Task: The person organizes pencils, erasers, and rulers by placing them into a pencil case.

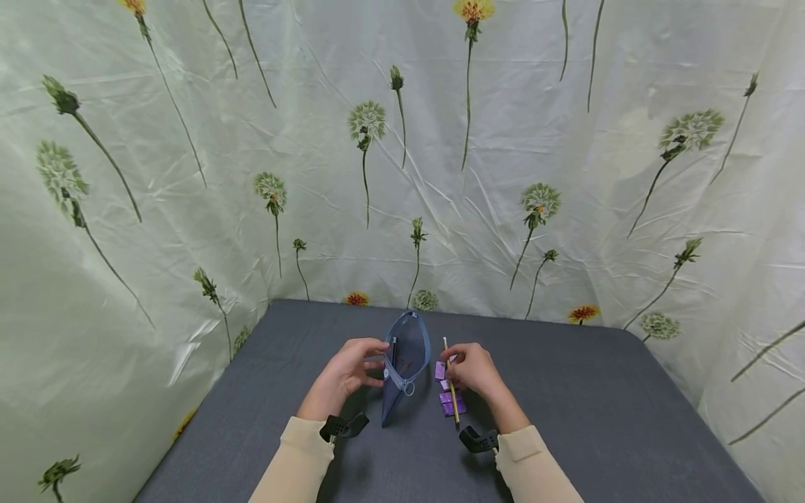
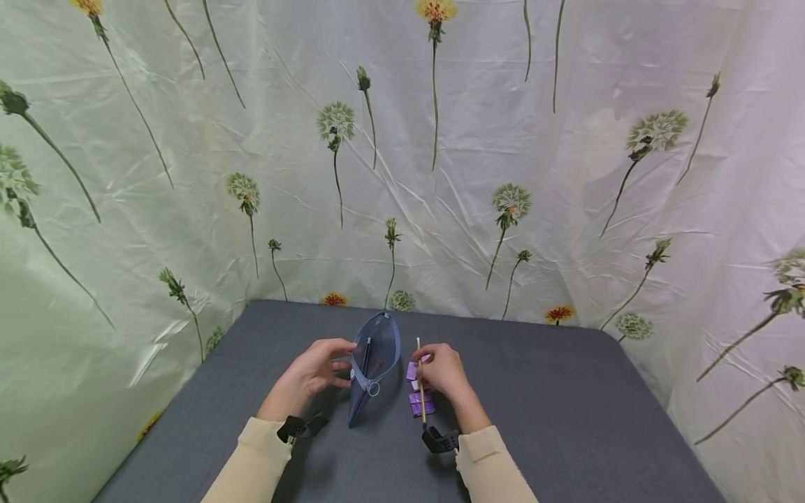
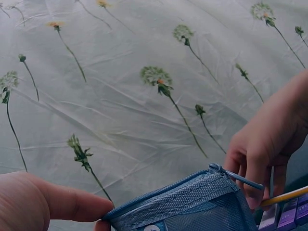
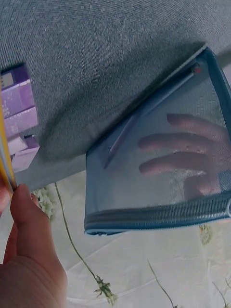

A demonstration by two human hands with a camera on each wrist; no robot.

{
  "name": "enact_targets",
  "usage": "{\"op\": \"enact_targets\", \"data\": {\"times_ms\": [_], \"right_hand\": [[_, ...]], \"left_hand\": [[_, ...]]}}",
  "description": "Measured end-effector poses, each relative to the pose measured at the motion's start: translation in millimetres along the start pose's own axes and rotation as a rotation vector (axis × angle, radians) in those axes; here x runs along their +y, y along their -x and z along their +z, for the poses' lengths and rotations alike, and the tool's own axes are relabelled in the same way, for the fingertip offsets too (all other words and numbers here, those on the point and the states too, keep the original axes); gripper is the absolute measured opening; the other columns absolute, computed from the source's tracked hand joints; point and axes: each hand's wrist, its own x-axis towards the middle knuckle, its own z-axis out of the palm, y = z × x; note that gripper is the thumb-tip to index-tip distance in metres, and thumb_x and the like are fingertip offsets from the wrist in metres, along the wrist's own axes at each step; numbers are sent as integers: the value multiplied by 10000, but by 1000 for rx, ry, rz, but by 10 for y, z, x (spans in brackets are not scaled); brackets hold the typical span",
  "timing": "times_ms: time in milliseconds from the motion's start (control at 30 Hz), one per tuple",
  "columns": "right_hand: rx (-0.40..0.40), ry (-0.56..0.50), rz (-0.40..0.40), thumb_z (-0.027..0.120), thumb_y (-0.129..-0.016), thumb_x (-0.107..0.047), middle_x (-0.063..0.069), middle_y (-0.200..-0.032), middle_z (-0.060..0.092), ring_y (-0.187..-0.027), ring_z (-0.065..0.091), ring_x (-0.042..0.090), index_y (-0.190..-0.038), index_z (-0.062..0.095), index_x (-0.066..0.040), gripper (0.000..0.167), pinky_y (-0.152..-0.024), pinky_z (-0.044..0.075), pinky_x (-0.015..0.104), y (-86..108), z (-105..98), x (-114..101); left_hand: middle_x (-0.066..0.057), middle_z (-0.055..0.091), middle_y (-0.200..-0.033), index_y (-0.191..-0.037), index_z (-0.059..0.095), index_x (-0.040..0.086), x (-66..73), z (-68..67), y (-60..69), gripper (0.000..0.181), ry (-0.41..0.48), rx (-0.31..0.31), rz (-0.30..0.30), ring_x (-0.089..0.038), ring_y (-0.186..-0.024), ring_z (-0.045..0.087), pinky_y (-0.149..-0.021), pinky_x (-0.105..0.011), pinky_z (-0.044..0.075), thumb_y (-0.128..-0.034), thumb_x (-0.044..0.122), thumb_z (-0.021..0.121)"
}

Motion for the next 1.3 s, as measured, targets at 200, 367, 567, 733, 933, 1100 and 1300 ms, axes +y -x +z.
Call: {"op": "enact_targets", "data": {"times_ms": [200, 367, 567, 733, 933, 1100, 1300], "right_hand": [[6, -20, 1, 672, -779, 88, 95, -750, 651, -603, 658, 260, -1114, 730, -12, 355, -524, 540, 372, 13, -42, -25], [-18, -72, -3, 670, -785, 94, 141, -795, 637, -621, 667, 290, -1157, 707, 10, 383, -560, 565, 426, 26, -59, -37], [-35, -117, 0, 663, -800, 103, 142, -847, 640, -615, 667, 253, -1192, 693, 11, 404, -584, 576, 459, 20, -82, -58], [-36, -160, 6, 664, -794, 107, 138, -881, 636, -596, 648, 230, -1216, 680, 16, 432, -595, 577, 466, 26, -114, -85], [-30, -158, 2, 674, -813, 94, 146, -915, 655, -611, 653, 218, -1225, 678, 9, 420, -619, 581, 469, 31, -147, -106], [-27, -157, 0, 677, -838, 79, 155, -943, 671, -640, 669, 217, -1238, 675, 4, 407, -633, 583, 459, 38, -175, -132], [-21, -173, 2, 674, -850, 67, 140, -952, 663, -655, 676, 228, -1248, 671, 5, 403, -657, 583, 473, 56, -197, -166]], "left_hand": [[-256, 570, -1198, -822, 645, 97, 9, 10, 4, 103, -8, -8, 5, -451, -1106, 550, -752, -687, 492, -897, 155, 687], [-250, 562, -1199, -822, 647, 99, -2, 12, 5, 108, -6, -14, 8, -455, -1114, 543, -769, -703, 482, -909, 156, 677], [-190, 582, -1109, -791, 635, 110, -11, 8, 2, 125, 0, -4, 8, -464, -1122, 540, -770, -706, 479, -904, 146, 672], [-201, 595, -1096, -800, 626, 107, -16, 9, 3, 121, 1, -3, 9, -502, -1157, 538, -744, -668, 503, -911, 139, 665], [-179, 591, -1066, -797, 619, 110, -23, 14, 5, 126, -7, 11, 7, -446, -1086, 580, -694, -607, 526, -905, 146, 672], [-212, 593, -1108, -787, 620, 114, -26, 14, -3, 133, 2, -2, 9, -505, -1163, 539, -714, -632, 515, -907, 142, 668], [-200, 604, -1100, -794, 624, 109, -15, 13, -6, 130, 1, -9, 10, -516, -1187, 525, -720, -635, 513, -909, 148, 670]]}}
